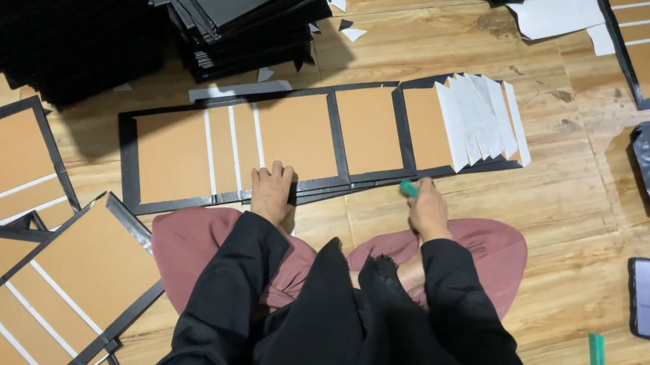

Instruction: The person sits on the floor and assembles paper products by folding black and brown sheets. They use a green tool to press down the edges and creases, then stack the finished items.

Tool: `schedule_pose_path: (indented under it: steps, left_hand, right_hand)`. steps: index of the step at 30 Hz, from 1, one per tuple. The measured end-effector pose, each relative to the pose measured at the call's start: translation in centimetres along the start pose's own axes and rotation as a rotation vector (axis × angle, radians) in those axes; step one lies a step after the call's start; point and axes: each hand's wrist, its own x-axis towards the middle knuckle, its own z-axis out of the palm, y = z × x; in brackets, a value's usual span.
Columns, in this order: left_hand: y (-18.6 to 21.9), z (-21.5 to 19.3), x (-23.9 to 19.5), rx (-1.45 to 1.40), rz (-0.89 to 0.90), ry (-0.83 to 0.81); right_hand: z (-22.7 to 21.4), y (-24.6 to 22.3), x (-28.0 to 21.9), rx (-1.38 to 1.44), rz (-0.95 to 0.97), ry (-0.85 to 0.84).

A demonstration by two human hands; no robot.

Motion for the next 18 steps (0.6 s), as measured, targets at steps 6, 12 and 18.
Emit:
schedule_pose_path:
  steps: [6, 12, 18]
  left_hand:
    - [0.8, -0.4, -0.8, 0.090, 0.062, 0.138]
    - [1.3, 1.1, -0.5, 0.147, 0.105, 0.211]
    - [2.5, 0.4, -1.0, -0.047, 0.281, 0.242]
  right_hand:
    - [-2.2, -0.2, -0.5, 0.189, 0.214, 0.041]
    - [-2.6, -0.2, 0.2, 0.174, 0.200, -0.077]
    - [-3.7, -2.4, -0.8, 0.739, 0.339, -0.245]
